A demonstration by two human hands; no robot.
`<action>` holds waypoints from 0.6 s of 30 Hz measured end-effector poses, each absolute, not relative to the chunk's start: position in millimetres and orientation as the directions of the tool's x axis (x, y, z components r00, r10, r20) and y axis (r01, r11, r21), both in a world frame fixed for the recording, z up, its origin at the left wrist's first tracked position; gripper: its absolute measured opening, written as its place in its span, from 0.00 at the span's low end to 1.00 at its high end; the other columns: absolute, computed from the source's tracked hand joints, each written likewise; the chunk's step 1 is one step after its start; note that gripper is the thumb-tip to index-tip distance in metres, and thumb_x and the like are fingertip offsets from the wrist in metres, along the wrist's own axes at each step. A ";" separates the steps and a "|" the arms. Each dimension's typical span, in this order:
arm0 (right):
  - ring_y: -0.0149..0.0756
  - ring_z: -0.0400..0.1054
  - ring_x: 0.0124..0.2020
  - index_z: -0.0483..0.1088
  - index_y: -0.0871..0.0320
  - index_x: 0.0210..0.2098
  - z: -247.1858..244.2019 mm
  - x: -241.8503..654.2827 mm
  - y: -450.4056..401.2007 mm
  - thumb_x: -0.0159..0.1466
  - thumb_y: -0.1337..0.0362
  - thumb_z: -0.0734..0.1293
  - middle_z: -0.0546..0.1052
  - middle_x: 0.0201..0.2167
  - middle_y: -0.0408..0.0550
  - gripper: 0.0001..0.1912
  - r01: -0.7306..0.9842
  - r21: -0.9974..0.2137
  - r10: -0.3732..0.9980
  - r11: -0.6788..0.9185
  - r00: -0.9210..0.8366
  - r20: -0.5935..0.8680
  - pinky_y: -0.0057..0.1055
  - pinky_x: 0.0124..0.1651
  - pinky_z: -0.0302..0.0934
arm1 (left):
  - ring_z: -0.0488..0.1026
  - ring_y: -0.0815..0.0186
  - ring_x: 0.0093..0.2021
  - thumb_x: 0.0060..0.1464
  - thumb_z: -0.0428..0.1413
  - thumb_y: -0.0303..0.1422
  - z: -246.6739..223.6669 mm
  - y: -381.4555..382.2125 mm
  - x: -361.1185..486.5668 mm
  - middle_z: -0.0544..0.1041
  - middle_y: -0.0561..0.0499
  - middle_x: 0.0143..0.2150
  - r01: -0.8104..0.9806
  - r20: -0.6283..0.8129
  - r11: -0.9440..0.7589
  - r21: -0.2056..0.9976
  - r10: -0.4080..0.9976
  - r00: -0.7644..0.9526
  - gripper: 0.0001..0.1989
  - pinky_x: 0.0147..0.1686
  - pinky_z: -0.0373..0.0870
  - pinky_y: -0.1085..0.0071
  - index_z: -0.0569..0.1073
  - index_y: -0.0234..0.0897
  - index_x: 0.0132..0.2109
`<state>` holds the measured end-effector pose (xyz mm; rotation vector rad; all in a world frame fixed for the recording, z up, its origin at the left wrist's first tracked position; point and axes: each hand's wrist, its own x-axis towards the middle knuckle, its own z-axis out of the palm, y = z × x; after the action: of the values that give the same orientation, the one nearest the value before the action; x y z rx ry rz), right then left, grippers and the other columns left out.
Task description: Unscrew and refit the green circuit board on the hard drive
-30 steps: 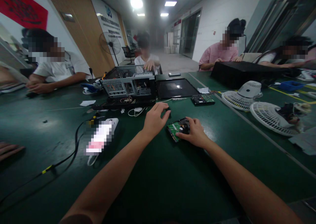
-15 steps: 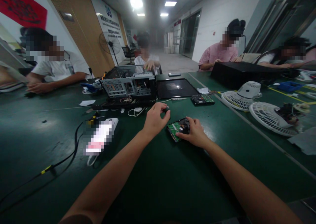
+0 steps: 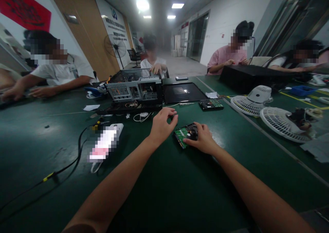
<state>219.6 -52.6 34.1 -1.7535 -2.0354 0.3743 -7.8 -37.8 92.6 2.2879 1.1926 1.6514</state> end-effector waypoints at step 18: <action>0.59 0.62 0.61 0.56 0.54 0.69 33.4 219.7 -52.5 0.54 0.35 0.71 0.63 0.59 0.62 0.52 0.878 -0.449 0.983 0.168 -0.116 0.142 0.52 0.61 0.59 | 0.76 0.61 0.50 0.63 0.58 0.25 94.6 -34.8 -12.0 0.77 0.47 0.48 0.605 0.802 -0.707 0.367 0.570 0.179 0.08 0.53 0.75 0.59 0.75 0.40 0.48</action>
<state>219.7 -52.5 33.4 -1.7607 -2.0501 0.3560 -12.0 -34.8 94.6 2.4379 1.2154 1.6329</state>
